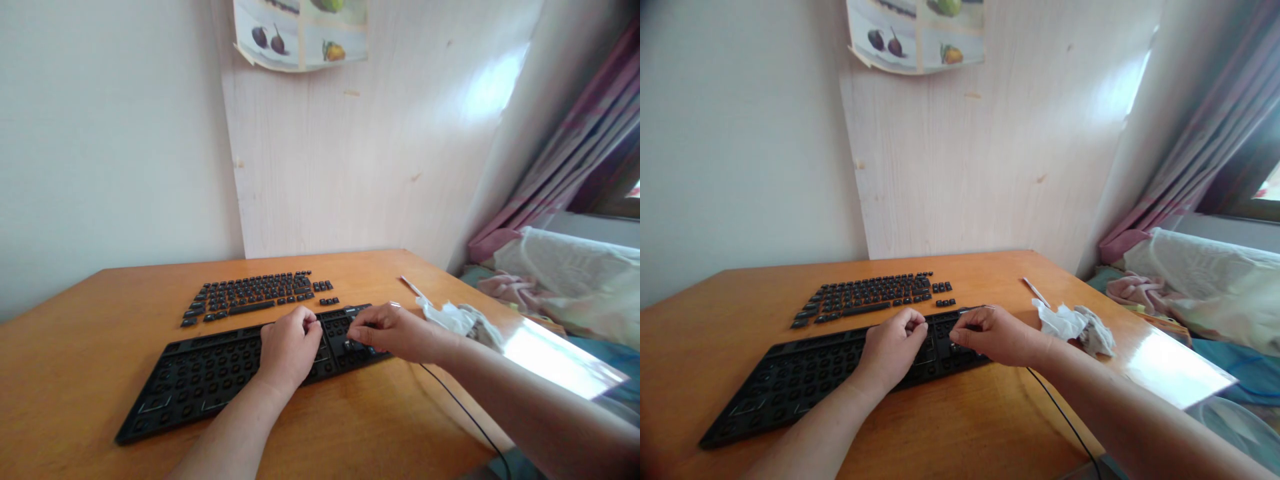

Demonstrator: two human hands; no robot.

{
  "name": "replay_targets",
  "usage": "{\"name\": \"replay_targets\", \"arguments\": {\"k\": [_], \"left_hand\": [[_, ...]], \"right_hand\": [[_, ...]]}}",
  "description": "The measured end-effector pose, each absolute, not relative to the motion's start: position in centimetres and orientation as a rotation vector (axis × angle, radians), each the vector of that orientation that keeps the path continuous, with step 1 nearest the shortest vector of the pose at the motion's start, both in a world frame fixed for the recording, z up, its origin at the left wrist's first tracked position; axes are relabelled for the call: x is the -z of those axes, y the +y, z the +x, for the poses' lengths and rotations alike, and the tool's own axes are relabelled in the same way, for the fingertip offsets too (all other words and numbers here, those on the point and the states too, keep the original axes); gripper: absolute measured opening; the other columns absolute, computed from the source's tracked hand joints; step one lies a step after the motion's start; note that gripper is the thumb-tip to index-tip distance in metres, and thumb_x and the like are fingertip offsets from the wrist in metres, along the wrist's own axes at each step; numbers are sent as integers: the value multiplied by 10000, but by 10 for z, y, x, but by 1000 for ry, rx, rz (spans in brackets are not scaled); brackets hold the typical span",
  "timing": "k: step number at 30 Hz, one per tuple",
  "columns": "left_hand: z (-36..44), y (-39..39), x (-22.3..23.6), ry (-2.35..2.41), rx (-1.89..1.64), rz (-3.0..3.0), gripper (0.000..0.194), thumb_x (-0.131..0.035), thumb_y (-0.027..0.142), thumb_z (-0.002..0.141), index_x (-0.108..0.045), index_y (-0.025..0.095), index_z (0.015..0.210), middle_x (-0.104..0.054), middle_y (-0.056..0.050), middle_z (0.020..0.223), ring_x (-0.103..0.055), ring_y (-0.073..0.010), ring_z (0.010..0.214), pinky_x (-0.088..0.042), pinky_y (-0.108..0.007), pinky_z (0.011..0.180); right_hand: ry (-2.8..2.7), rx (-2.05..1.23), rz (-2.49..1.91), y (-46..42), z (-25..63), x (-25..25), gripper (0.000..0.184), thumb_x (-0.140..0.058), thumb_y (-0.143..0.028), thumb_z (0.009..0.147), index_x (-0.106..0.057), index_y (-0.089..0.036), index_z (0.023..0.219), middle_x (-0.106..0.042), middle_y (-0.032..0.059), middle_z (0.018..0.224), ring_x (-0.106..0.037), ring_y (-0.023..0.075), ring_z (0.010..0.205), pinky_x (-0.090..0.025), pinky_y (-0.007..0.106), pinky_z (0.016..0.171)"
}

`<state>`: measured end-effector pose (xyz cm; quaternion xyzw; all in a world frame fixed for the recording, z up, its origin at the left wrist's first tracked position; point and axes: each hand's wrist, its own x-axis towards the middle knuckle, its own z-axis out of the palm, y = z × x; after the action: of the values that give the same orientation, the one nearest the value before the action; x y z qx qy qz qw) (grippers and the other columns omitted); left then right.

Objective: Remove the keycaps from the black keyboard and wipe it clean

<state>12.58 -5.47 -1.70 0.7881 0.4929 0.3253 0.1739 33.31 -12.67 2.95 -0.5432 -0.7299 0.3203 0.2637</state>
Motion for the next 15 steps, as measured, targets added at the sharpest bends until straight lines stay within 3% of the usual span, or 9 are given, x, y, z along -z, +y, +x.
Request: {"name": "replay_targets", "arguments": {"k": [5, 10, 15], "left_hand": [[126, -55, 18, 1396, -929, 2238, 97, -567, 286, 840, -646, 232, 823, -713, 13, 802, -635, -160, 778, -358, -269, 715], [126, -56, 16, 1390, -926, 2246, 87, -569, 280, 836, -642, 235, 820, -713, 16, 801, -636, -164, 789, -359, -273, 723], [127, -58, 15, 1392, -935, 2250, 81, -573, 277, 836, -637, 236, 808, -709, 15, 790, -635, -167, 779, -360, -282, 731]], "right_hand": [[-2043, -851, -1403, -123, 330, -25, 290, -562, -412, 873, -673, -159, 785, -521, -17, 685, -438, 98, 613, -360, 214, 559], [-2023, -915, -1508, -124, 326, -30, 295, -565, -437, 862, -674, -170, 798, -496, -23, 645, -414, 96, 563, -334, 210, 498], [-1963, -993, -1582, -120, 323, -27, 279, -586, -447, 846, -667, -183, 809, -514, -17, 637, -448, 99, 557, -383, 201, 498]]}}
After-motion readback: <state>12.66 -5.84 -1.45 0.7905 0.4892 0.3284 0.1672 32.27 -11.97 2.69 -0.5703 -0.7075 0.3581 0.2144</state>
